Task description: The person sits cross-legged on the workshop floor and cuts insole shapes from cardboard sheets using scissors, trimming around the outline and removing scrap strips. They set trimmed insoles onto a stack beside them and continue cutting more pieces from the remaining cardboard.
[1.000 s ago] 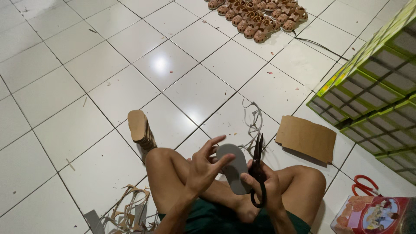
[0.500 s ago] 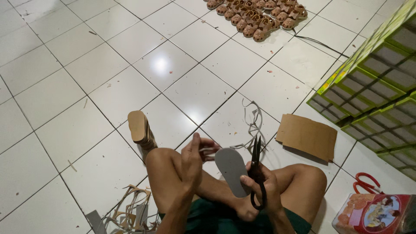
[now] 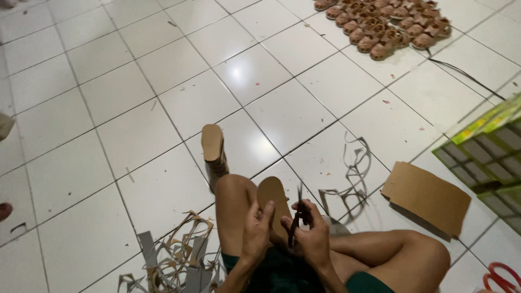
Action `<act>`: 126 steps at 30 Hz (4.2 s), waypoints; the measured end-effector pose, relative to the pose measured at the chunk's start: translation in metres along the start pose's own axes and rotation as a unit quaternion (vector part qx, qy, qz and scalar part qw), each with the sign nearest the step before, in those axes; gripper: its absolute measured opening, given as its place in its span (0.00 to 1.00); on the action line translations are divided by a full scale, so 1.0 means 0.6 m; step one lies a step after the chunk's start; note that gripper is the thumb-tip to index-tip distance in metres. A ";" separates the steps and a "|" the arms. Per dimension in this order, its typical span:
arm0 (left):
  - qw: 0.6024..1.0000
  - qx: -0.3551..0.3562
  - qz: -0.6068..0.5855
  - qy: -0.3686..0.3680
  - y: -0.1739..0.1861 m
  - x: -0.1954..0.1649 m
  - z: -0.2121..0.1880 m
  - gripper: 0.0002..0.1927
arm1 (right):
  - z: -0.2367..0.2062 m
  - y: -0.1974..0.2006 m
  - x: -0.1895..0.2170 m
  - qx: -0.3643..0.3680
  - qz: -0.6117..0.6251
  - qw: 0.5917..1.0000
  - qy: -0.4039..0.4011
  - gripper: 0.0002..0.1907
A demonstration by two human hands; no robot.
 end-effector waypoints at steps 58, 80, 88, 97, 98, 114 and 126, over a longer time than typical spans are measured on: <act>0.821 0.254 0.475 -0.188 -0.302 0.035 0.152 0.50 | 0.076 0.198 -0.099 -0.228 0.449 0.839 -0.208 0.13; 0.905 0.352 -0.223 0.090 -0.211 -0.054 0.126 0.17 | 0.061 0.193 -0.095 -0.130 0.546 0.820 -0.111 0.26; 0.900 0.353 -0.238 0.098 -0.195 -0.042 0.123 0.11 | 0.046 0.213 -0.088 -0.064 0.557 0.828 -0.026 0.23; 0.937 0.283 -0.161 0.123 -0.169 -0.050 0.124 0.22 | 0.044 0.236 -0.061 -0.078 0.352 0.932 0.026 0.19; 0.940 0.286 -0.145 0.117 -0.168 -0.049 0.122 0.22 | 0.042 0.240 -0.059 -0.074 0.344 0.935 0.041 0.18; 0.961 0.208 -0.117 0.143 -0.187 -0.081 0.105 0.19 | 0.019 0.293 -0.072 -0.236 0.301 0.924 0.026 0.13; 0.926 0.195 -0.137 0.293 -0.207 0.005 0.027 0.22 | 0.046 0.181 0.045 -0.130 0.260 0.954 0.069 0.16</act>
Point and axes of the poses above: each hand's wrist, its own z-axis towards the middle knuckle, its own y-axis out of the back of the hand, x = y × z, the point moved 5 cm from there along z, towards the middle knuckle, and after that the axes turned 5 degrees about -z, right-handed, at the moved point
